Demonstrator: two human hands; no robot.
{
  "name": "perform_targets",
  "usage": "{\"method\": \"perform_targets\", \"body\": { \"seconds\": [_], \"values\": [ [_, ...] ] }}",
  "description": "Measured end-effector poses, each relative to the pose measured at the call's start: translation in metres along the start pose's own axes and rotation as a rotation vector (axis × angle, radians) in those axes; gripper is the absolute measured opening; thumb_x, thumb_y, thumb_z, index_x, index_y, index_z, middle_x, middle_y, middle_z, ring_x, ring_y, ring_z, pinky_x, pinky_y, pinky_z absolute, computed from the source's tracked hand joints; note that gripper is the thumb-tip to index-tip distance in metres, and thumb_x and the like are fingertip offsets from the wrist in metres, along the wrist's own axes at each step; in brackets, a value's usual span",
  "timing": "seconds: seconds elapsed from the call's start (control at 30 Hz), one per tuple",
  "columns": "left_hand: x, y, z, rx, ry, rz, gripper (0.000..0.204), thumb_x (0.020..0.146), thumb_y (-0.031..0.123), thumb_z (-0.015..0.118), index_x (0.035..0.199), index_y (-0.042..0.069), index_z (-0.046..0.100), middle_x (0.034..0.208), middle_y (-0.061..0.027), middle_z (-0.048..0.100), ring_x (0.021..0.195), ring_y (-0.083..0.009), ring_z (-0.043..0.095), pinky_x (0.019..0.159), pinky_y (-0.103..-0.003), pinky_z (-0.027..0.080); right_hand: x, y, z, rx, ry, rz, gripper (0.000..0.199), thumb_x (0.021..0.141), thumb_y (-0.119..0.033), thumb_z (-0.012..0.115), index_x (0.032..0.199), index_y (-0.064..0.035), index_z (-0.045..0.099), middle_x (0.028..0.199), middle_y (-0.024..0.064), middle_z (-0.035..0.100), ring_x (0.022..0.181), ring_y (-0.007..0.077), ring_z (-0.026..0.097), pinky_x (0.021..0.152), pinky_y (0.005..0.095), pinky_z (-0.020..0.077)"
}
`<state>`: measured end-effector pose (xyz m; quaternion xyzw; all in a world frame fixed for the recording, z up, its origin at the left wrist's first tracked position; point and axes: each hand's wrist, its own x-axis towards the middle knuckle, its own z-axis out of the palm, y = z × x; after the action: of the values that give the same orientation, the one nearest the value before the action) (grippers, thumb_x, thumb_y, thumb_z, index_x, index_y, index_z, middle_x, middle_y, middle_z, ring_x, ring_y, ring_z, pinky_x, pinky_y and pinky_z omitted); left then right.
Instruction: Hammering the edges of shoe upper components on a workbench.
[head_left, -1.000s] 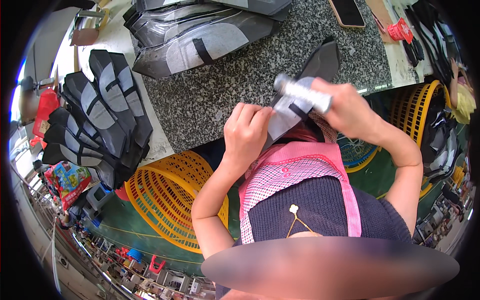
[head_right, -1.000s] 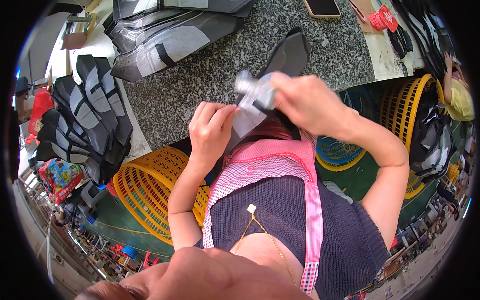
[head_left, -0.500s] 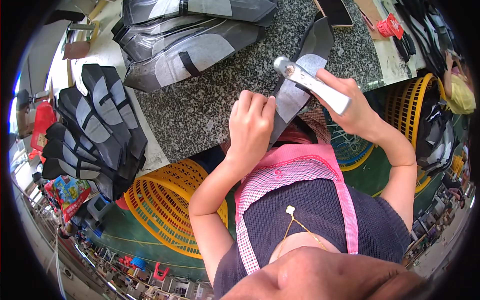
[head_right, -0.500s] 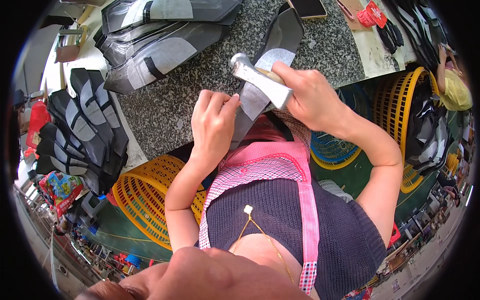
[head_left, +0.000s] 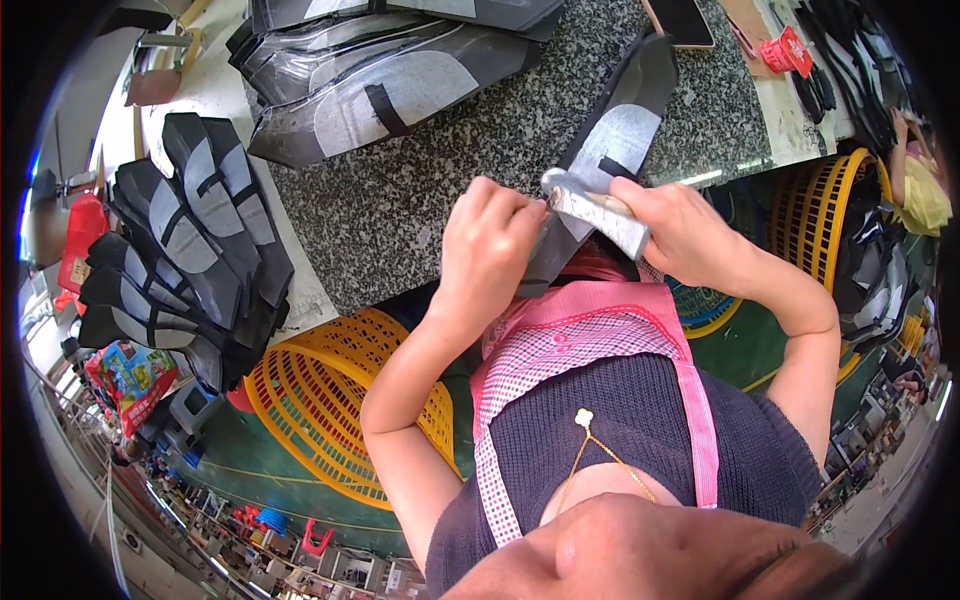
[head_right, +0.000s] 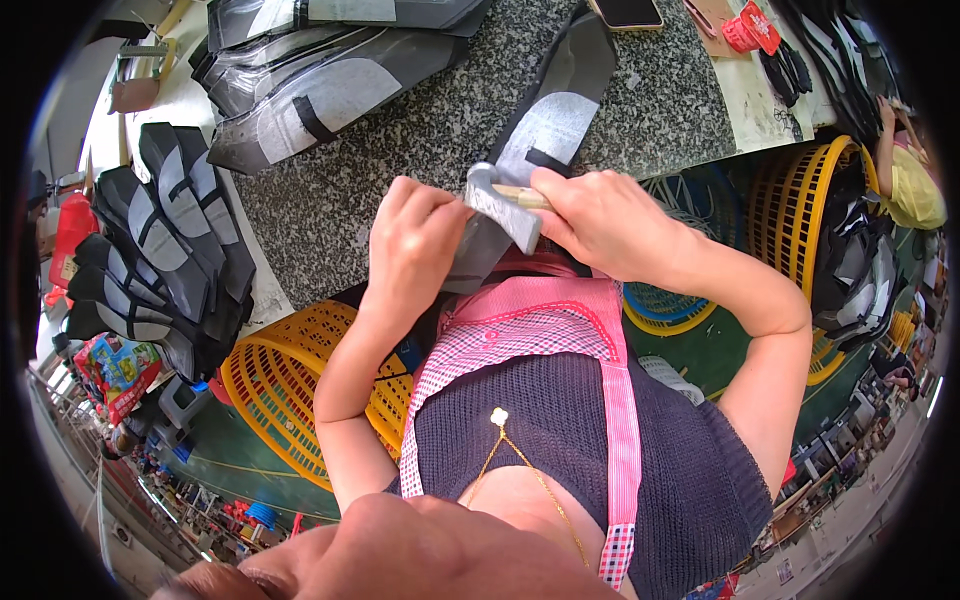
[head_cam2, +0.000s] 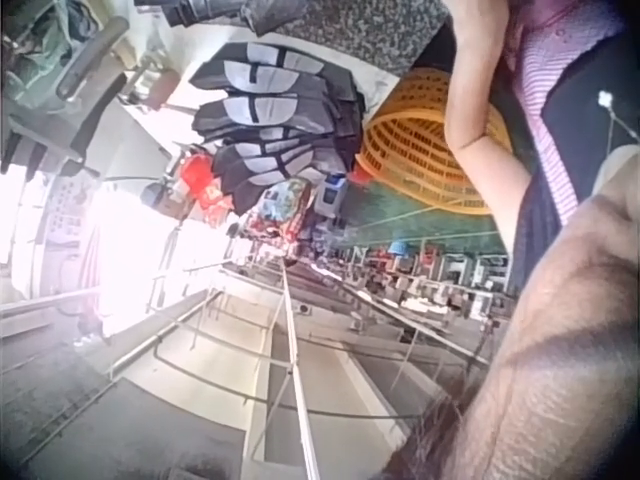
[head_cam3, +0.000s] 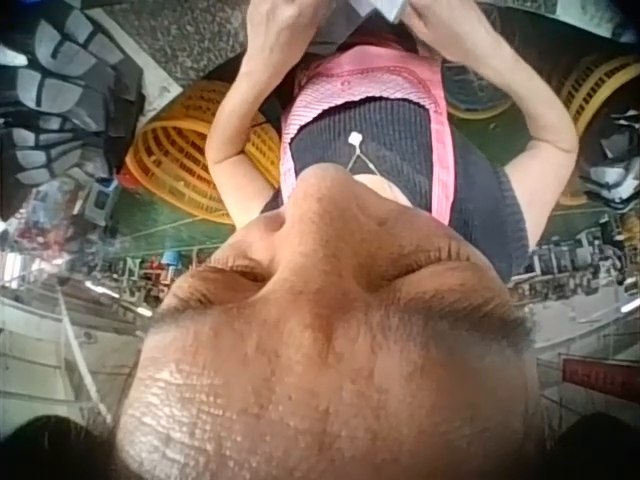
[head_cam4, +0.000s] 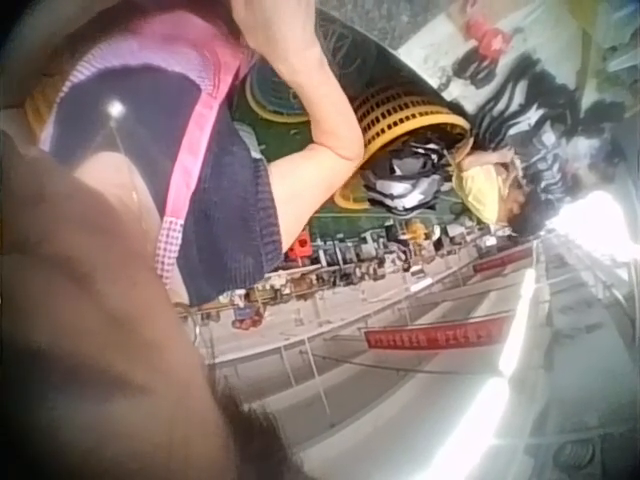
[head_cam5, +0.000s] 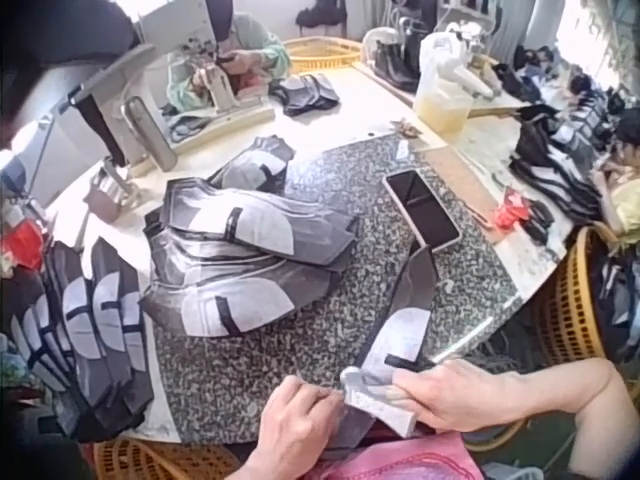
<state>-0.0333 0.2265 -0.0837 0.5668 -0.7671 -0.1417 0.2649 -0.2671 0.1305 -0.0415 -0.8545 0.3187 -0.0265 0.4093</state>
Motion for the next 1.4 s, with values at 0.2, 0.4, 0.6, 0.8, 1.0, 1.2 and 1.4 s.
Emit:
{"method": "perform_targets", "body": {
  "seconds": [0.2,0.4,0.6,0.8,1.0,1.2,1.4],
  "values": [
    [-0.004,-0.006,-0.011,-0.062,-0.082,-0.102,0.021,0.074,0.009,0.068,0.093,0.003,0.073,0.090,-0.0061,0.065,0.093,-0.0248,0.059,0.079,-0.037,0.051,0.010,0.002,-0.010,-0.054,0.067,-0.035,0.018,0.096,-0.017,0.060,0.099,-0.0025,0.051,0.071,0.0215,0.063,0.071,0.0443,0.065,0.062,0.0536,0.0495],
    [-0.006,-0.004,-0.011,0.146,-0.055,0.115,0.027,0.070,0.006,0.071,0.097,0.003,0.069,0.097,-0.0052,0.064,0.090,-0.0238,0.059,0.075,-0.036,0.049,0.003,-0.006,0.001,-0.112,-0.084,-0.075,0.017,0.095,-0.015,0.060,0.099,-0.0013,0.051,0.070,0.0207,0.062,0.070,0.0440,0.065,0.061,0.0518,0.0500],
    [-0.013,-0.011,-0.007,0.145,0.023,0.154,0.025,0.072,0.006,0.074,0.096,0.004,0.071,0.093,-0.0038,0.065,0.089,-0.0235,0.060,0.073,-0.035,0.048,0.007,-0.012,0.000,0.014,-0.010,-0.039,0.020,0.097,-0.018,0.059,0.097,0.0000,0.051,0.070,0.0228,0.062,0.071,0.0463,0.064,0.062,0.0541,0.0504],
    [-0.020,-0.012,-0.015,-0.042,0.001,-0.044,0.016,0.077,0.013,0.075,0.092,0.006,0.074,0.092,-0.0032,0.066,0.090,-0.0226,0.059,0.072,-0.034,0.045,0.015,-0.001,0.004,0.053,-0.075,-0.010,0.018,0.098,-0.018,0.058,0.098,-0.0009,0.053,0.071,0.0225,0.063,0.072,0.0459,0.064,0.063,0.0540,0.0501],
    [-0.034,-0.013,-0.004,0.041,0.116,0.051,0.019,0.076,0.014,0.076,0.093,0.007,0.073,0.091,-0.0034,0.065,0.087,-0.0230,0.059,0.071,-0.036,0.048,0.006,-0.017,0.011,0.019,-0.057,-0.063,0.015,0.097,-0.015,0.058,0.100,-0.0013,0.052,0.072,0.0216,0.063,0.071,0.0456,0.064,0.061,0.0535,0.0493],
    [-0.042,-0.006,-0.010,-0.036,0.078,-0.103,0.020,0.076,0.011,0.073,0.095,0.005,0.073,0.091,-0.0037,0.065,0.087,-0.0245,0.059,0.074,-0.037,0.050,0.016,-0.007,0.009,-0.015,-0.024,-0.070,0.016,0.096,-0.015,0.058,0.100,-0.0012,0.051,0.072,0.0222,0.062,0.074,0.0457,0.064,0.063,0.0535,0.0500],
    [-0.046,-0.002,-0.008,0.125,0.203,-0.083,0.023,0.069,0.011,0.083,0.091,0.008,0.075,0.085,-0.0003,0.067,0.080,-0.0220,0.058,0.071,-0.035,0.045,0.013,-0.020,0.017,-0.041,-0.193,-0.064,0.016,0.093,-0.012,0.059,0.099,-0.0012,0.050,0.073,0.0224,0.063,0.074,0.0460,0.064,0.064,0.0541,0.0497]
  ]
}}
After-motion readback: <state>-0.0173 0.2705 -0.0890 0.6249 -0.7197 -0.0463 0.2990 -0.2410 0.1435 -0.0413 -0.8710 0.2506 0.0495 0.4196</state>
